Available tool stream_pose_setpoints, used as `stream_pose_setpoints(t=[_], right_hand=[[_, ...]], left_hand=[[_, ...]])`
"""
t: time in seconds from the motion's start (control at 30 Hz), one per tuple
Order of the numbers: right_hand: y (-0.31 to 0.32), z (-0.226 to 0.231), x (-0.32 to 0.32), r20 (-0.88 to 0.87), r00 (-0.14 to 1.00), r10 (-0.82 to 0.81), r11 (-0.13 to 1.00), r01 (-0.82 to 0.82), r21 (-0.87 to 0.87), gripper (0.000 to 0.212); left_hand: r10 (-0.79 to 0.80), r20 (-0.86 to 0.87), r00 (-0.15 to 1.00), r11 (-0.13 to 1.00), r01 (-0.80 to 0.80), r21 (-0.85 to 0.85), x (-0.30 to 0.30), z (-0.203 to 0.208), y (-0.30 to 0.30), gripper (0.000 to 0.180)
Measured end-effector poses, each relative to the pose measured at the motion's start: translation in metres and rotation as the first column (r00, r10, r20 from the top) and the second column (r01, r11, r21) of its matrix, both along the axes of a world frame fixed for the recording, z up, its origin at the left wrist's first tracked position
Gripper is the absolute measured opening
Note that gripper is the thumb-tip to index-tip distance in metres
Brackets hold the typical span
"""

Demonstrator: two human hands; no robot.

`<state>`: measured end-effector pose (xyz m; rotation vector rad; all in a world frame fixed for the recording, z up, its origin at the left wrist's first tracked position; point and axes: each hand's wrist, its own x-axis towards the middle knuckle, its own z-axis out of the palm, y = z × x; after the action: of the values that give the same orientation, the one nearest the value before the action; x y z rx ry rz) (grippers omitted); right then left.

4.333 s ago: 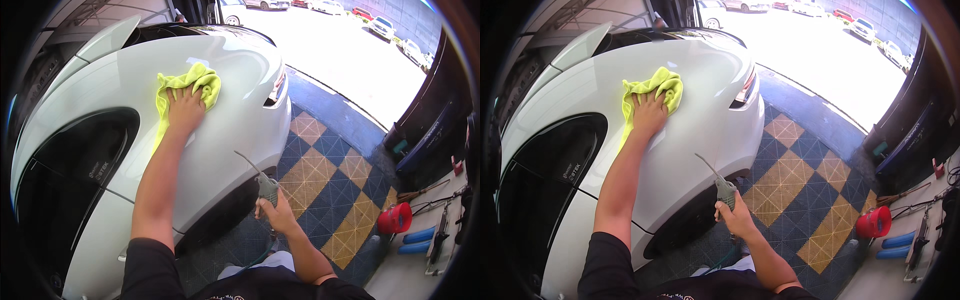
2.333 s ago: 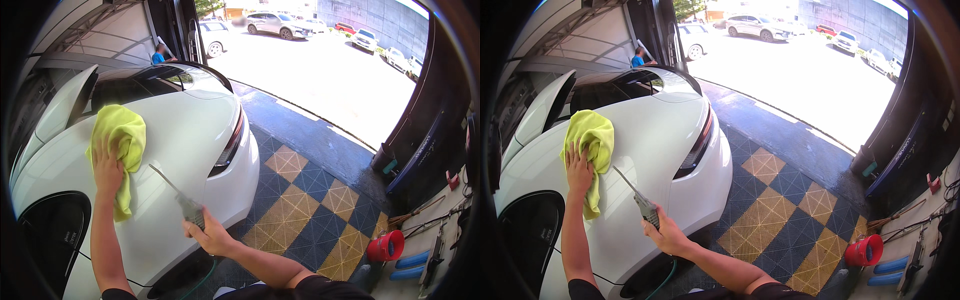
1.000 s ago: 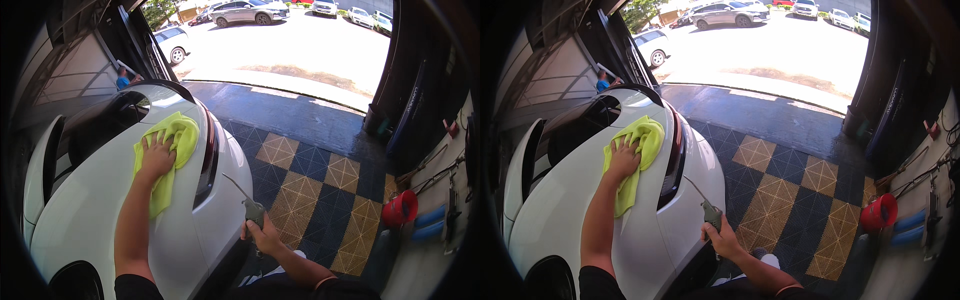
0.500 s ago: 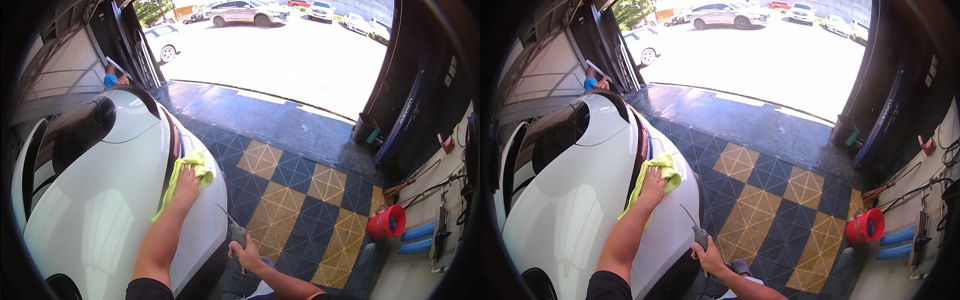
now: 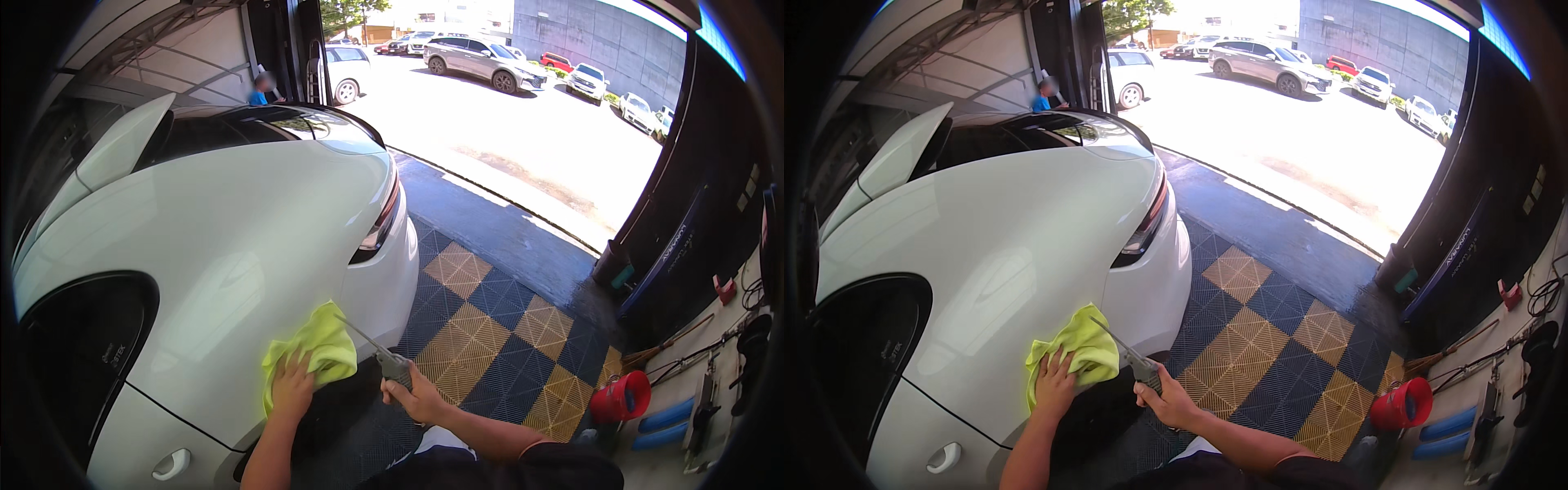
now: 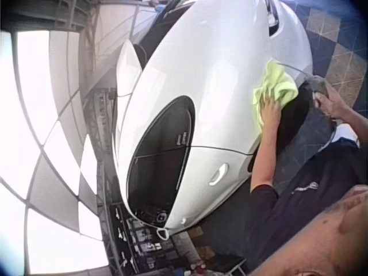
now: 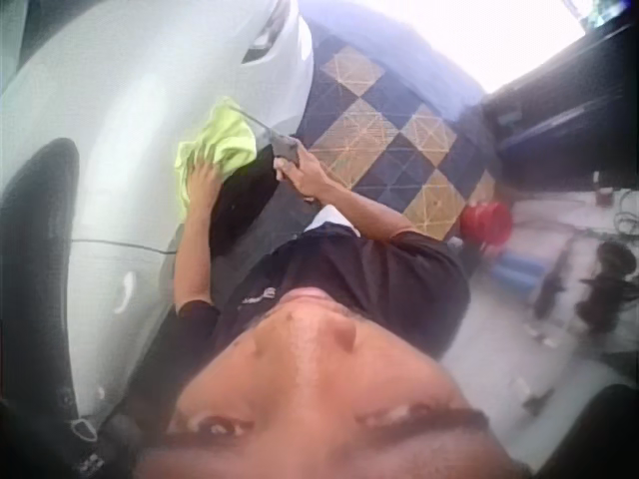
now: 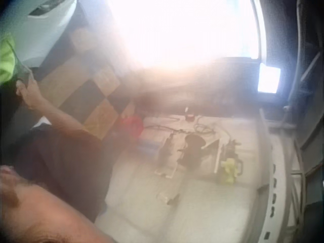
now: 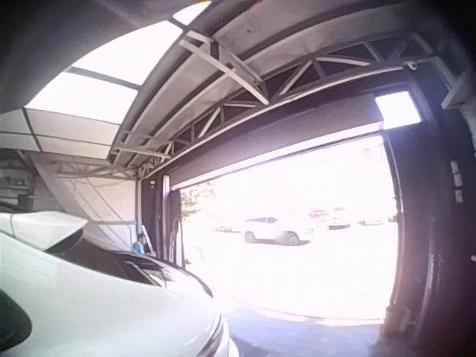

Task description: The person wipes the exterior of a white car with a yellow microfiber cloth while holding an air blow gun in the other hand. They clean the side panels, mirrors, front bumper, hood, and rear sections in a garage setting.

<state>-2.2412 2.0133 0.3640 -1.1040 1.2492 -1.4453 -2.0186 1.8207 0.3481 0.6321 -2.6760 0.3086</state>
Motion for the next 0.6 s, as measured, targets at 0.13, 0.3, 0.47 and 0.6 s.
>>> stream_pose_setpoints(t=[0.13, 0.3, 0.47, 0.6], right_hand=[[0.008, 0.017, 0.111, -0.195, 0.936, 0.294, 0.955, -0.278, 0.108, 0.054], [-0.01, 0.061, 0.192, -0.02, 0.988, 0.156, 0.984, -0.157, -0.078, 0.025], [0.001, 0.084, 0.278, -0.277, 0.806, 0.523, 0.852, -0.494, 0.171, 0.028], [-0.022, 0.084, 0.294, 0.076, 0.966, 0.248, 0.969, -0.248, 0.001, 0.034]], left_hand=[[0.262, -0.075, 0.962, 0.954, -0.246, 0.172, 0.178, -0.023, 0.083, 0.015], [0.777, -0.144, 0.613, 0.453, -0.385, 0.804, 0.343, -0.04, 0.156, 0.036], [0.85, -0.314, 0.424, 0.526, -0.633, 0.568, 0.403, 0.044, 0.153, 0.047], [0.854, -0.046, 0.518, 0.514, -0.826, 0.231, 0.422, 0.05, 0.116, 0.041]])
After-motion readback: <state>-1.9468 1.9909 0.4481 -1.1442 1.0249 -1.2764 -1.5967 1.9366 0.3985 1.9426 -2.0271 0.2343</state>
